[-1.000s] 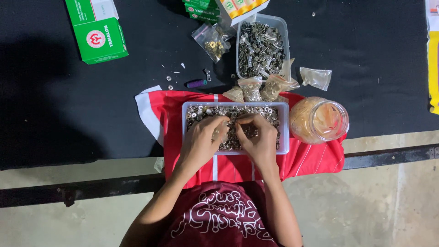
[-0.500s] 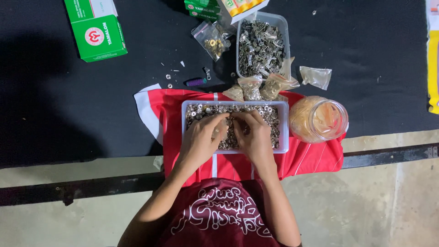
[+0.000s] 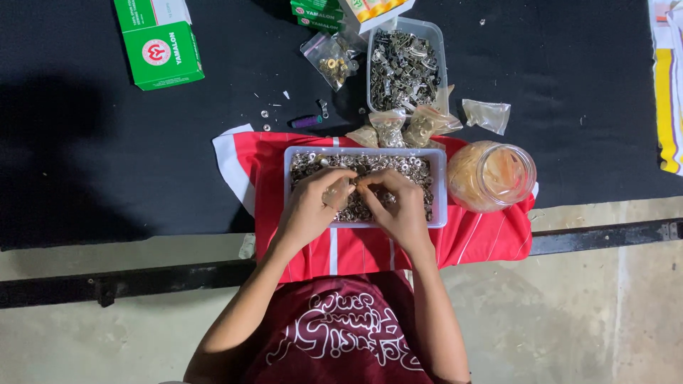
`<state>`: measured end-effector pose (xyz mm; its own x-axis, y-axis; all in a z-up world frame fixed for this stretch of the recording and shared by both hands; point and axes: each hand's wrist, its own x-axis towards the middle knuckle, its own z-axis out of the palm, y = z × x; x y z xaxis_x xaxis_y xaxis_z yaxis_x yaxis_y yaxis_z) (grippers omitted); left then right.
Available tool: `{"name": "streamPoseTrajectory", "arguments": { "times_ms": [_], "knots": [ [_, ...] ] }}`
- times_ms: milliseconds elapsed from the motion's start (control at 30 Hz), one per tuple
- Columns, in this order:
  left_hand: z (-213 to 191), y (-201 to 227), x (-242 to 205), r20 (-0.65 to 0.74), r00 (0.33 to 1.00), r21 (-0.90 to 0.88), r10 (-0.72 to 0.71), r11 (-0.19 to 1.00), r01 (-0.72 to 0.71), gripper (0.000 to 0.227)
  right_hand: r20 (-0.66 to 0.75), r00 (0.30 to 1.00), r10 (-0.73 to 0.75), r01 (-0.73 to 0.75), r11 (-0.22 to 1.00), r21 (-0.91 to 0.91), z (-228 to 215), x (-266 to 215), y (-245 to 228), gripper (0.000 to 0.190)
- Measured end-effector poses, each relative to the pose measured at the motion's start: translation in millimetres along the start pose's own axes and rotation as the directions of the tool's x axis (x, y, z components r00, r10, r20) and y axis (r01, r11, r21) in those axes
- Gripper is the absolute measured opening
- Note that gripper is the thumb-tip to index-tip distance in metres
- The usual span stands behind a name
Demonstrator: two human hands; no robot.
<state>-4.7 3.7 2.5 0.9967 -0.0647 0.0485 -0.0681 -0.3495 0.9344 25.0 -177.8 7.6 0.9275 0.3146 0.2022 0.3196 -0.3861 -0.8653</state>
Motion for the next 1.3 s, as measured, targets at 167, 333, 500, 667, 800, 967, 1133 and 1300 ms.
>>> {"name": "streamPoseTrajectory", "arguments": {
  "times_ms": [167,333,500,667,800,967,1133,1300],
  "knots": [
    [1.8,-11.7,-5.3,0.006,0.998,-0.031,-0.06,0.998,0.06,0.024,0.042,0.999,0.002,-0.003,1.0,0.026,-2.3,0.6,-0.5,0.01],
    [0.1,-6.0,-3.3,-0.006,0.997,-0.046,-0.081,0.996,0.081,0.017,0.045,0.999,-0.004,0.003,1.0,0.022,-1.5,1.8,-2.9,0.014],
    [1.9,-6.8,-5.4,-0.028,0.994,-0.126,-0.106,0.987,0.102,0.017,0.061,0.997,-0.043,0.041,0.999,0.029,-2.0,0.0,-0.9,0.014],
    [1.0,-4.7,-8.0,-0.034,0.998,-0.071,-0.058,0.996,0.055,0.029,0.009,1.0,0.019,-0.02,0.997,0.073,-2.3,-2.7,-0.5,0.009],
    [5.1,-13.5,-11.3,0.025,1.0,0.144,0.015,0.989,-0.019,0.044,-0.124,0.979,0.164,-0.129,0.96,0.247,3.8,-11.1,20.2,0.007],
    [2.4,-18.5,-9.8,0.064,0.998,0.126,0.0,0.992,-0.008,0.052,-0.17,0.966,0.197,-0.154,0.96,0.235,1.9,-11.5,16.6,0.012],
    [11.6,-35.8,-9.6,0.019,0.999,0.146,0.035,0.989,-0.037,0.049,-0.115,0.984,0.134,-0.124,0.988,0.091,-8.4,-3.6,5.1,0.023],
    [9.7,-24.2,-14.6,-0.126,0.992,0.058,-0.001,0.998,0.009,0.041,-0.052,0.972,0.231,-0.224,0.969,0.107,-5.6,-8.1,10.7,0.037]
  ]
}}
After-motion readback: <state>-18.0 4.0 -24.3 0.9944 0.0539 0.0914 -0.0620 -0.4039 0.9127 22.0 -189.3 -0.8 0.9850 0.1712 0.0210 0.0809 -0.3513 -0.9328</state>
